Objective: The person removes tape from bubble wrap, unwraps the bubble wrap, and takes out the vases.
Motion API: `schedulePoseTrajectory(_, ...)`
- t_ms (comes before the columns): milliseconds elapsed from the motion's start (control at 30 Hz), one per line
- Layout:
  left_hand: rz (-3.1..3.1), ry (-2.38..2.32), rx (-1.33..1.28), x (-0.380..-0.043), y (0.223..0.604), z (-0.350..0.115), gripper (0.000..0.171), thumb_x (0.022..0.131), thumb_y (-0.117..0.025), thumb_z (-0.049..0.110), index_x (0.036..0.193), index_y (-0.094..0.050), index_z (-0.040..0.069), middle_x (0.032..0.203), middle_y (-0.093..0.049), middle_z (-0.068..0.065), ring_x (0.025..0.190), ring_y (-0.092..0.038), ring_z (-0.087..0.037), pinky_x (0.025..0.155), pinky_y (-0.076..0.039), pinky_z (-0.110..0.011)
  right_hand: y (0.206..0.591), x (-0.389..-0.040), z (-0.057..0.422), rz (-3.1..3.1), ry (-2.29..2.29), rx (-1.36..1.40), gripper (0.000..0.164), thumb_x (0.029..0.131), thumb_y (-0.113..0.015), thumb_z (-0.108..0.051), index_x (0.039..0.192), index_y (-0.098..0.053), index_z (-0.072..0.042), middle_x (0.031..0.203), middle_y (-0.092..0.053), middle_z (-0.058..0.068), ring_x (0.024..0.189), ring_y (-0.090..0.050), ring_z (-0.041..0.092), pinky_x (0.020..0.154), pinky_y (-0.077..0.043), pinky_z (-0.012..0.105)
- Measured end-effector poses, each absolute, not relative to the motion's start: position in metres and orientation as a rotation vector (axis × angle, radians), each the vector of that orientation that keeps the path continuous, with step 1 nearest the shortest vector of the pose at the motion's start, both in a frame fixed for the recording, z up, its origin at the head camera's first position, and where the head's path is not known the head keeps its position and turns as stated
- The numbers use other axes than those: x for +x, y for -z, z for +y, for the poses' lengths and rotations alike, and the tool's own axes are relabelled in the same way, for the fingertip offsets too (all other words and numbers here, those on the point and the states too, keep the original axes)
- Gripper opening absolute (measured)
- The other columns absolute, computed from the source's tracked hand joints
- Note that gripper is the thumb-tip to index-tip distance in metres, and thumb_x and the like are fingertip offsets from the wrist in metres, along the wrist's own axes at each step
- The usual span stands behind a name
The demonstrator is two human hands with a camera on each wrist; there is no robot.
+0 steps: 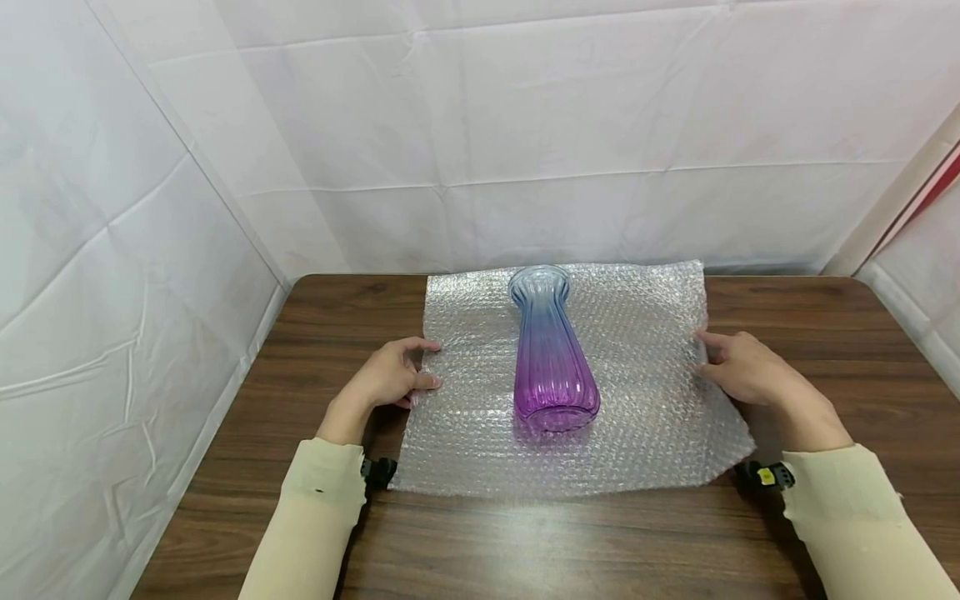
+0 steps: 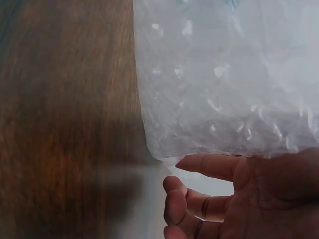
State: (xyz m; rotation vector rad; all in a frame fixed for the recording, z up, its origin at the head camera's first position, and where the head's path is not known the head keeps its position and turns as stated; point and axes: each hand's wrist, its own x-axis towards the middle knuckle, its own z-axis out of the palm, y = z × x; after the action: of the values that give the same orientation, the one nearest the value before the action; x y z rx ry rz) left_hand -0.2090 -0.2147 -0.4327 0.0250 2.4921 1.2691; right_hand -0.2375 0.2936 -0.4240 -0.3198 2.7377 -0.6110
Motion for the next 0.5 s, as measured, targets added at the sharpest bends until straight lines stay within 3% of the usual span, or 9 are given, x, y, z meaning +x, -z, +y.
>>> schedulePoseTrajectory(500,2.501,-1.263,0.013,-0.2098,0.4335,-0.2147,0.057,0.091,-0.081,0.013,0.143,-0.061,0.019,0.064,-0.055,-0.003,0.051,-0.053,-0.015,0.053,-0.057,-0.032,0.4248,-0.2383,0.2993,2.754,0.579,-0.279,0.071,0.098,-0.062,-0.019,0.153,-0.033,0.015,0.062,-0.036,-0.003,0.054,-0.032,0.013,0.054,-0.034,0.033)
